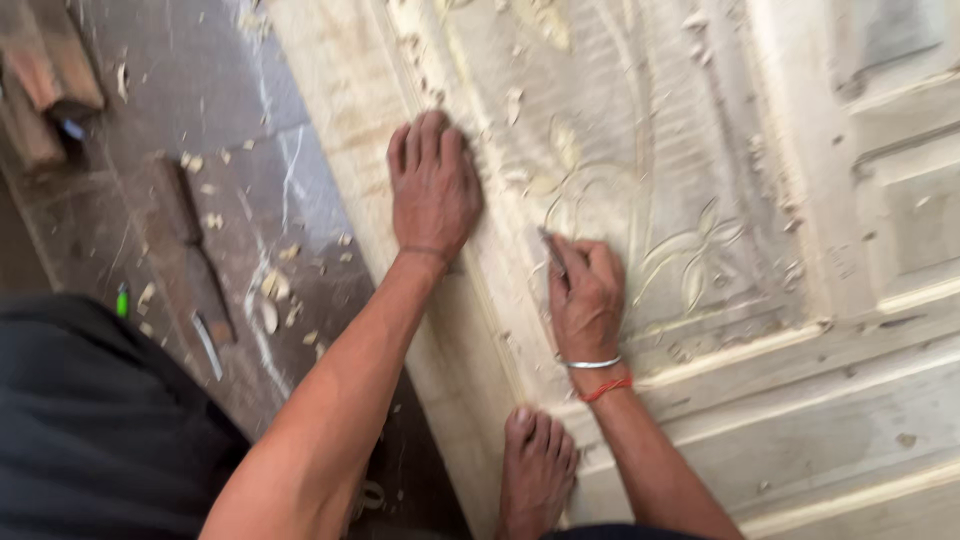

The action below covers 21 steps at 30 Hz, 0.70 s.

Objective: The person sits on the floor carving a floral relief pattern into a large wooden panel using a small carving tool, holding the panel steady with the other hand. Wood shavings accumulate around the work as they cut along the design, and they also rub the carved surface with a small sanding block.

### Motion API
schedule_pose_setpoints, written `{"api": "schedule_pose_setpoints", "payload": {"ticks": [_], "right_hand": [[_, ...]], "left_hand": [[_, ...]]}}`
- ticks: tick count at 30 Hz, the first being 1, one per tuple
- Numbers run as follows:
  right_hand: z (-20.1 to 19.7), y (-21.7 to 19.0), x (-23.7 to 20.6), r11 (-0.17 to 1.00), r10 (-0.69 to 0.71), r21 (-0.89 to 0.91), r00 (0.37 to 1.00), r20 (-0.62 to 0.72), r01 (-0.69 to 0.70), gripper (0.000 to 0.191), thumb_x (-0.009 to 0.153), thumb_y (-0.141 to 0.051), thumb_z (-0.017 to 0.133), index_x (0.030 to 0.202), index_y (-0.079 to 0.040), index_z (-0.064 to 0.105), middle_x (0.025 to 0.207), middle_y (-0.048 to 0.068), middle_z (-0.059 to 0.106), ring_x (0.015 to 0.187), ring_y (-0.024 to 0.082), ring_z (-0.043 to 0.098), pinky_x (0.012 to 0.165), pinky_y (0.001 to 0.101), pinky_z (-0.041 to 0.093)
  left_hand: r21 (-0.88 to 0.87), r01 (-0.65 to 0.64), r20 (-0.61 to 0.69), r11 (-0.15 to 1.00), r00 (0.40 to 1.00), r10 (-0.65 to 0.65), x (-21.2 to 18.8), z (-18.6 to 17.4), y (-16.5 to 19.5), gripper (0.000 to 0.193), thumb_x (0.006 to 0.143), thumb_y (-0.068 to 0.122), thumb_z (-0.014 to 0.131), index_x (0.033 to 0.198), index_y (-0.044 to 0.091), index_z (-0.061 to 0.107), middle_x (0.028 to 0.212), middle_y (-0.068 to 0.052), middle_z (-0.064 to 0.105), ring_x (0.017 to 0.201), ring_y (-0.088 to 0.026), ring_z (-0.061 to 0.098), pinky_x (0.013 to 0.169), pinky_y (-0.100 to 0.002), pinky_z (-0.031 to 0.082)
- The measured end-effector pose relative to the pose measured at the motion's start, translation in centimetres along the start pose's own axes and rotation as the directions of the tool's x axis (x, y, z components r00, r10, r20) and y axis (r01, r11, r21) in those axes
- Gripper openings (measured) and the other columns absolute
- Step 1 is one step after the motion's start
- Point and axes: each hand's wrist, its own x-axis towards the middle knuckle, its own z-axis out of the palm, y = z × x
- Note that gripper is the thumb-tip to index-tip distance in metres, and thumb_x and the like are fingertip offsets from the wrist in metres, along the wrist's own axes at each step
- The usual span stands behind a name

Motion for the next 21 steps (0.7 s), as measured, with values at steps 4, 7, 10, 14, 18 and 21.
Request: {"api": "schedule_pose_setpoints", "payload": {"ticks": [4,7,10,14,18,21], "right_hand": [[-0.1,-0.2,0.7,0.998,0.028,0.06,0.999,0.032,-0.029,0.021,0.099,-0.002,0.068,0.12,-0.002,0.072,0.102,0.014,0.063,0.095,0.031,0.062,0.086,0.0415,0.05],[-0.1,-0.3,1.2,0.996,-0.014,-0.083,0.998,0.059,0.019,0.022,0.096,-0.001,0.07,0.117,0.001,0.074,0.098,0.016,0.061,0.091,0.035,0.059,0.082,0.0444,0.048],[-0.2,-0.4,1.3,1.0,0.028,-0.002,0.997,0.075,-0.028,0.022,0.095,0.001,0.07,0.117,0.0,0.074,0.096,0.015,0.06,0.092,0.034,0.059,0.082,0.0443,0.048],[-0.2,-0.1,1.4,0.999,-0.014,-0.033,0.997,0.073,0.016,0.029,0.087,0.005,0.069,0.115,0.0,0.074,0.098,0.016,0.059,0.094,0.033,0.059,0.083,0.0438,0.049],[0.1,0.4,1.3,0.997,-0.065,-0.025,0.993,0.094,0.068,0.029,0.09,0.006,0.07,0.118,0.003,0.072,0.1,0.017,0.059,0.097,0.034,0.058,0.086,0.0439,0.049],[0.2,0.6,1.3,0.998,-0.064,0.006,0.993,0.098,0.064,0.028,0.092,0.005,0.07,0.119,0.002,0.072,0.098,0.016,0.059,0.095,0.034,0.059,0.084,0.0433,0.049]], "left_hand": [[0.03,0.018,0.04,0.999,0.999,-0.019,0.0,0.3,-0.3,0.021,0.099,0.013,0.056,0.117,0.002,0.056,0.138,-0.02,0.052,0.137,-0.034,0.045,0.124,-0.05,0.026],[0.027,-0.003,0.022,1.0,1.0,0.003,0.0,0.7,-0.6,0.026,0.098,0.014,0.055,0.121,0.001,0.055,0.138,-0.02,0.051,0.138,-0.034,0.045,0.123,-0.05,0.026],[0.02,-0.003,0.015,1.0,1.0,0.003,-0.2,1.0,-0.8,0.027,0.101,0.015,0.055,0.125,0.002,0.054,0.143,-0.019,0.05,0.14,-0.034,0.044,0.125,-0.049,0.027],[0.084,-0.016,0.011,0.996,1.0,0.015,-0.2,1.3,-0.9,0.03,0.098,0.016,0.055,0.123,0.0,0.054,0.14,-0.022,0.05,0.14,-0.033,0.044,0.124,-0.05,0.025],[0.056,-0.005,0.029,0.998,1.0,0.003,-0.4,1.4,-1.1,0.029,0.101,0.016,0.055,0.126,0.0,0.054,0.142,-0.02,0.051,0.143,-0.033,0.042,0.126,-0.049,0.024],[0.066,-0.001,0.022,0.998,1.0,0.0,-0.4,1.6,-1.1,0.028,0.101,0.015,0.054,0.124,0.001,0.054,0.142,-0.021,0.051,0.143,-0.033,0.042,0.126,-0.049,0.024]]}}
